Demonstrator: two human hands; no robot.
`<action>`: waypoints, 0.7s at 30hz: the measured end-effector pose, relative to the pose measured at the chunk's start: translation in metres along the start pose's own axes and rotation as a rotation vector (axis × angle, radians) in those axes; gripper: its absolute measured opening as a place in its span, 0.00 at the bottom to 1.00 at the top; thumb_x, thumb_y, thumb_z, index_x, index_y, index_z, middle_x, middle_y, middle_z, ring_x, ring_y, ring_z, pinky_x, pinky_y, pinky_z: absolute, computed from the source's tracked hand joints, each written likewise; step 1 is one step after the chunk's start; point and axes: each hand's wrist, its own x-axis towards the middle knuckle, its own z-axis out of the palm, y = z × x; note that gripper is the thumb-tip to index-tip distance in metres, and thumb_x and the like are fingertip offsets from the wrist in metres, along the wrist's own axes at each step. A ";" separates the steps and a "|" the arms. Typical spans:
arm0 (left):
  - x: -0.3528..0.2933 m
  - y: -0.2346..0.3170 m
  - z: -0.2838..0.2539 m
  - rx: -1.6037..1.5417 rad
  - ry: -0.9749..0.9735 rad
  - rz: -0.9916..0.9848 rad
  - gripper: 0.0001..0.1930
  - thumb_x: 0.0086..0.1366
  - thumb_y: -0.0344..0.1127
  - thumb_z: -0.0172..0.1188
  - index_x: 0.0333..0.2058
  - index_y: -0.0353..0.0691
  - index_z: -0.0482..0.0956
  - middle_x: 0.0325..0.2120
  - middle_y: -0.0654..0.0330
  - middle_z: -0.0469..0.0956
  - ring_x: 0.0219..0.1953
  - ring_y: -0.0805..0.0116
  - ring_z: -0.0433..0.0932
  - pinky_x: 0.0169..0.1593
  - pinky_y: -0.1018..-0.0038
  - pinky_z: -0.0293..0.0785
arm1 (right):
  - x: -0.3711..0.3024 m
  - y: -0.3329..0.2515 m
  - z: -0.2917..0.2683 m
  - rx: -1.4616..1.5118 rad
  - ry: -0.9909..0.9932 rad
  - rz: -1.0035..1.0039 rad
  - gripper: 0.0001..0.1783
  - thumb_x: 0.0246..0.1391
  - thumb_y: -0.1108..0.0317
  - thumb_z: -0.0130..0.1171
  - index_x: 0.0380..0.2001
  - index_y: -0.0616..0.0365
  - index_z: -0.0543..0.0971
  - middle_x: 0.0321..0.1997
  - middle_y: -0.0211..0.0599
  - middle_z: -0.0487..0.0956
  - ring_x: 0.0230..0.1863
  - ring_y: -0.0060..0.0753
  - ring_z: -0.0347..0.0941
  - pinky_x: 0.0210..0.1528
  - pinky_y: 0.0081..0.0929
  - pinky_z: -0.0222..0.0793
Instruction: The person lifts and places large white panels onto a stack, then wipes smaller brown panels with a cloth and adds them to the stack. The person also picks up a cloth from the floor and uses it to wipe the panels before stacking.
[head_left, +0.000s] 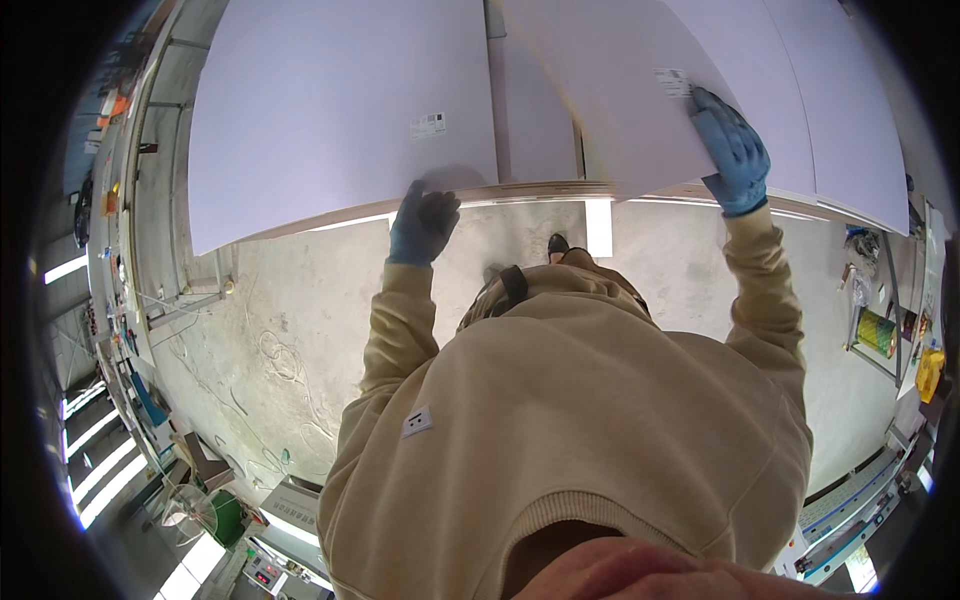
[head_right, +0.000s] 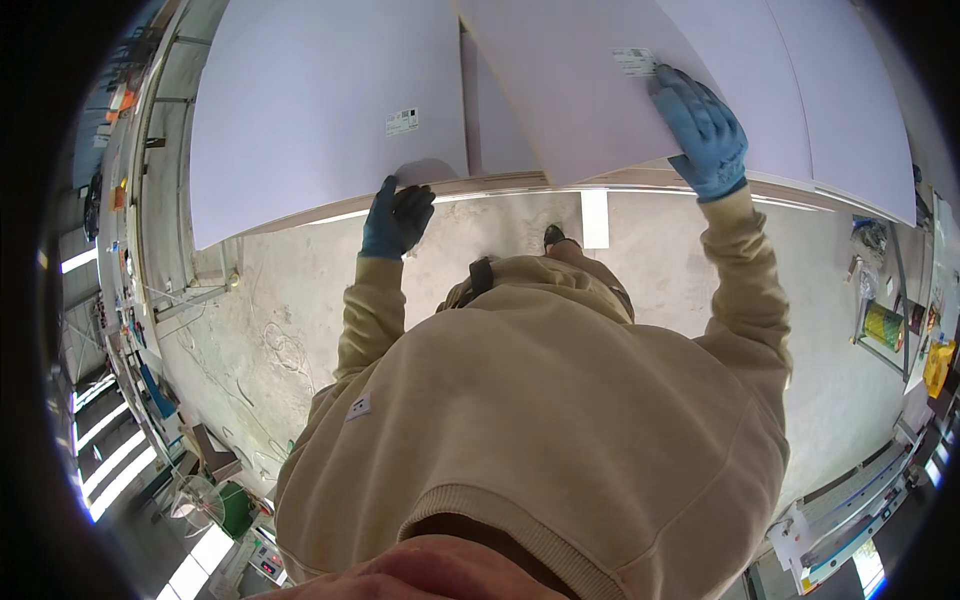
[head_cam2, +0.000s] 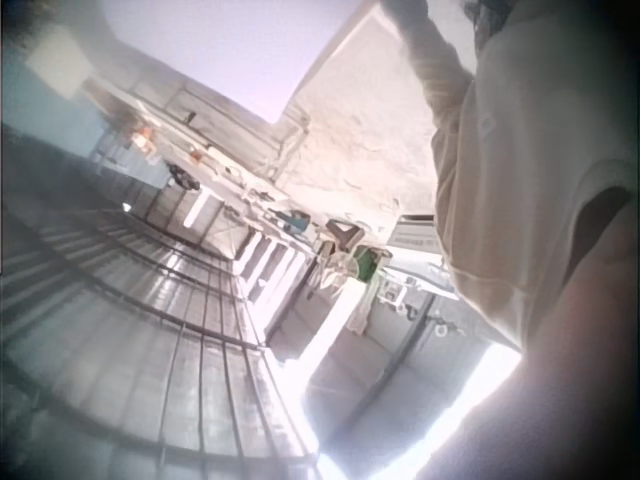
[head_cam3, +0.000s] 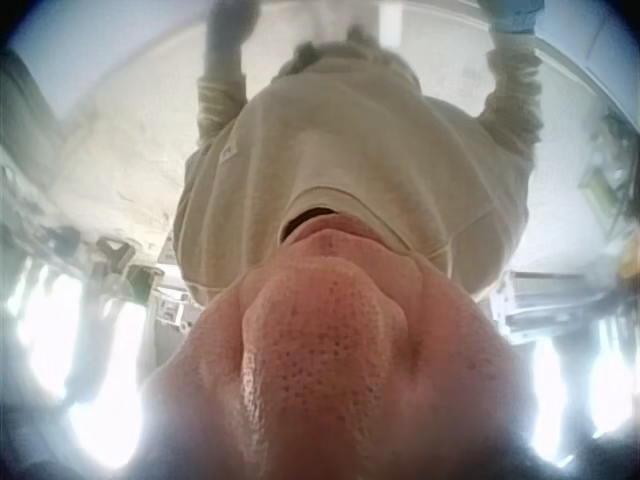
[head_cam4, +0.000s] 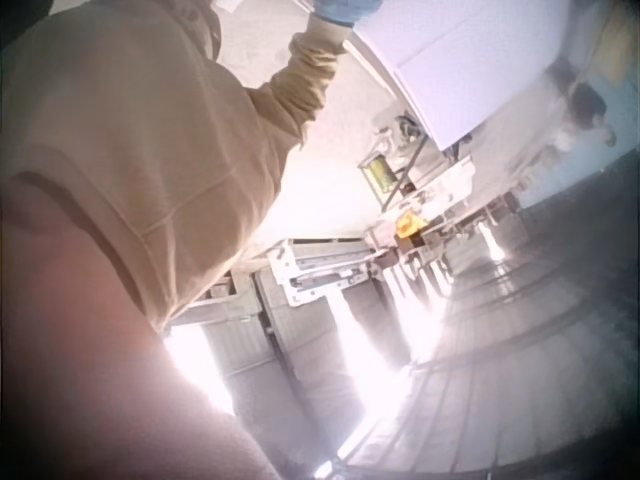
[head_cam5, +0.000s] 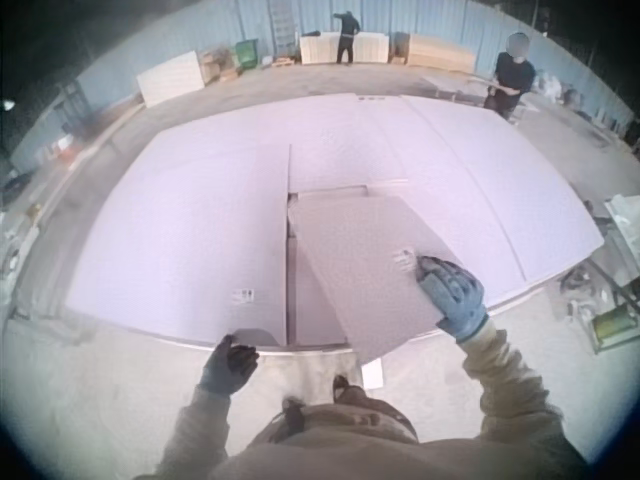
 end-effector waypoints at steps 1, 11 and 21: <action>0.003 -0.001 0.010 0.083 -0.047 0.055 0.25 0.66 0.55 0.69 0.46 0.37 0.83 0.44 0.50 0.87 0.50 0.52 0.84 0.52 0.58 0.82 | -0.003 0.010 0.008 -0.059 -0.054 -0.079 0.25 0.53 0.68 0.66 0.56 0.53 0.80 0.62 0.42 0.80 0.59 0.47 0.80 0.61 0.40 0.77; -0.010 0.013 0.061 0.445 0.214 0.103 0.20 0.74 0.52 0.60 0.43 0.37 0.83 0.29 0.53 0.84 0.26 0.61 0.83 0.24 0.73 0.75 | -0.053 0.029 0.058 -0.074 -0.334 -0.199 0.18 0.55 0.68 0.56 0.49 0.49 0.81 0.68 0.40 0.76 0.67 0.43 0.73 0.70 0.38 0.71; -0.016 0.004 0.092 0.385 0.319 0.165 0.19 0.73 0.51 0.61 0.40 0.37 0.84 0.27 0.55 0.82 0.21 0.66 0.76 0.21 0.75 0.67 | -0.074 0.011 0.065 0.036 -0.396 -0.154 0.19 0.57 0.66 0.55 0.52 0.52 0.78 0.71 0.45 0.71 0.74 0.48 0.66 0.76 0.44 0.63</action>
